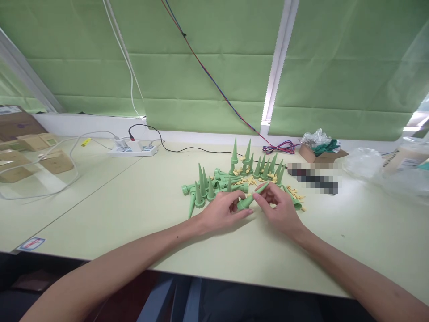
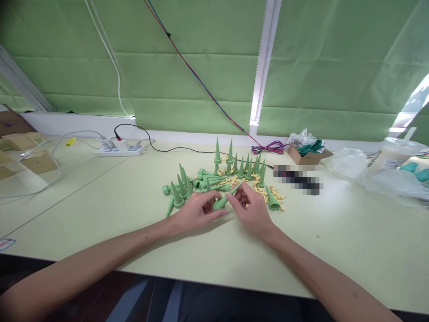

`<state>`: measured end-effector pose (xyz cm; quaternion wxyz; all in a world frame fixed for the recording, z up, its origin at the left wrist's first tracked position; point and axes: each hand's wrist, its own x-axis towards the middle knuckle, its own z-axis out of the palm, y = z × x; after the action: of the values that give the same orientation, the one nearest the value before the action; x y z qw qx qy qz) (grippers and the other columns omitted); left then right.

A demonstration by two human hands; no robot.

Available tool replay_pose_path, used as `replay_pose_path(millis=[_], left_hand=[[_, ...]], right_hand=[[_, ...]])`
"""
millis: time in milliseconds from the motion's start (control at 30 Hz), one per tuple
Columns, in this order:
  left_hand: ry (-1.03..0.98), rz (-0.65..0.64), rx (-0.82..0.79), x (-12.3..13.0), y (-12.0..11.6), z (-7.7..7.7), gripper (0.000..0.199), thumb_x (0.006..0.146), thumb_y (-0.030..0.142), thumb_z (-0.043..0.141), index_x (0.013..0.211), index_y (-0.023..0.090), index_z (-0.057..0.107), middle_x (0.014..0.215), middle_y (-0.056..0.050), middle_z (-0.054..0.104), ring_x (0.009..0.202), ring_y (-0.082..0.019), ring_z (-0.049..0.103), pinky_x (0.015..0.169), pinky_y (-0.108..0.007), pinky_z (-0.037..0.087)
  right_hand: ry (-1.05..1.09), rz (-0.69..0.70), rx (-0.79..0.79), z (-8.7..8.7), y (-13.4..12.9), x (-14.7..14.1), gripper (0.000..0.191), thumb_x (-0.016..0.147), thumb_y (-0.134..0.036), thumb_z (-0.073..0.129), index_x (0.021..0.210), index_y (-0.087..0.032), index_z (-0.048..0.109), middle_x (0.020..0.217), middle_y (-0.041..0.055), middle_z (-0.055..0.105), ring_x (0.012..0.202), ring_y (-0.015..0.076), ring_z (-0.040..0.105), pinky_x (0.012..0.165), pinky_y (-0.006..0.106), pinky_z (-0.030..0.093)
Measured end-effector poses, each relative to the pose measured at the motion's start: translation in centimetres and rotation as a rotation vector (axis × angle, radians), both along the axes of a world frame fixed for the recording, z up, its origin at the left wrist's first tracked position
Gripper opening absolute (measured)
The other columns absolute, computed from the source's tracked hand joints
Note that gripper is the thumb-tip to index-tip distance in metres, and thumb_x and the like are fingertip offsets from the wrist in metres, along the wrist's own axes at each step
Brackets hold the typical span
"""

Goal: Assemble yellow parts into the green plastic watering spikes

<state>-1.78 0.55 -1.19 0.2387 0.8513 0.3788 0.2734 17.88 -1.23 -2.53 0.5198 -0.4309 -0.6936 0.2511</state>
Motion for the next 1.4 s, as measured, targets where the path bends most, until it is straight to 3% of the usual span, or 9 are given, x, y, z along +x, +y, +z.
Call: replay_pose_path(millis=[233,400,467,700,933,1067,1200,1400], left_hand=[[0.078,-0.112,0.003,-0.2,0.0,0.3,0.032,0.087,0.048,0.064,0.082,0.018,0.057,0.056,0.007,0.042,0.051,-0.009,0.038,0.051,-0.023,0.027],[0.056,-0.078,-0.015,-0.3,0.0,0.2,0.038,0.090,0.050,0.060,0.113,0.019,0.060,0.060,0.006,0.050,0.053,-0.010,0.044,0.053,-0.022,0.031],[0.031,-0.063,-0.005,-0.3,0.1,0.1,0.037,0.093,0.048,0.057,0.116,0.019,0.060,0.061,0.006,0.052,0.053,-0.010,0.045,0.054,-0.022,0.033],[0.094,-0.147,0.083,-0.3,0.1,-0.4,0.027,0.096,0.037,0.051,0.084,0.016,0.065,0.054,0.004,0.048,0.050,-0.009,0.041,0.052,-0.022,0.029],[0.148,-0.189,0.090,-0.3,0.1,-0.4,0.027,0.094,0.031,0.052,0.074,0.016,0.063,0.056,0.003,0.049,0.050,-0.009,0.038,0.051,-0.024,0.028],[0.144,-0.206,0.101,-0.2,0.1,-0.3,0.029,0.094,0.029,0.052,0.069,0.016,0.060,0.056,0.003,0.049,0.051,-0.009,0.038,0.051,-0.024,0.029],[0.142,-0.206,0.109,-0.2,0.1,-0.4,0.030,0.094,0.029,0.052,0.068,0.016,0.059,0.057,0.002,0.050,0.052,-0.009,0.039,0.053,-0.025,0.029],[0.144,-0.222,0.100,-0.3,0.2,-0.5,0.032,0.096,0.030,0.049,0.070,0.016,0.060,0.058,0.001,0.051,0.053,-0.010,0.039,0.053,-0.025,0.029]], right_hand=[[-0.008,-0.037,0.047,0.2,-0.3,-0.1,0.019,0.094,-0.034,0.057,0.082,-0.020,0.056,0.065,-0.0017,0.053,0.054,0.0116,0.049,0.048,0.024,0.038],[-0.013,-0.124,0.158,0.3,0.0,0.3,0.023,0.094,-0.032,0.057,0.075,-0.020,0.051,0.061,-0.0034,0.048,0.049,0.0100,0.043,0.046,0.024,0.035],[-0.025,-0.152,0.185,0.4,0.2,0.6,0.023,0.094,-0.032,0.057,0.074,-0.021,0.050,0.060,-0.0041,0.047,0.048,0.0097,0.043,0.046,0.024,0.034],[-0.152,-0.224,0.283,0.5,1.0,0.9,0.027,0.093,-0.030,0.057,0.071,-0.021,0.047,0.059,-0.0040,0.048,0.049,0.0103,0.046,0.050,0.024,0.038],[-0.298,-0.274,0.437,1.2,0.6,0.7,0.026,0.095,-0.027,0.053,0.070,-0.022,0.046,0.057,-0.0024,0.048,0.049,0.0124,0.043,0.051,0.027,0.037],[-0.478,-0.195,0.504,1.8,1.1,0.8,0.022,0.095,-0.028,0.050,0.074,-0.022,0.051,0.059,-0.0006,0.051,0.050,0.0131,0.042,0.049,0.027,0.033],[-0.572,-0.115,0.519,3.4,3.3,1.0,0.025,0.096,-0.028,0.047,0.071,-0.022,0.047,0.060,-0.0001,0.051,0.051,0.0134,0.041,0.050,0.027,0.029],[-0.389,-0.381,0.480,7.7,8.2,2.0,0.025,0.094,-0.031,0.050,0.072,-0.022,0.043,0.059,-0.0010,0.050,0.054,0.0149,0.045,0.060,0.028,0.035]])
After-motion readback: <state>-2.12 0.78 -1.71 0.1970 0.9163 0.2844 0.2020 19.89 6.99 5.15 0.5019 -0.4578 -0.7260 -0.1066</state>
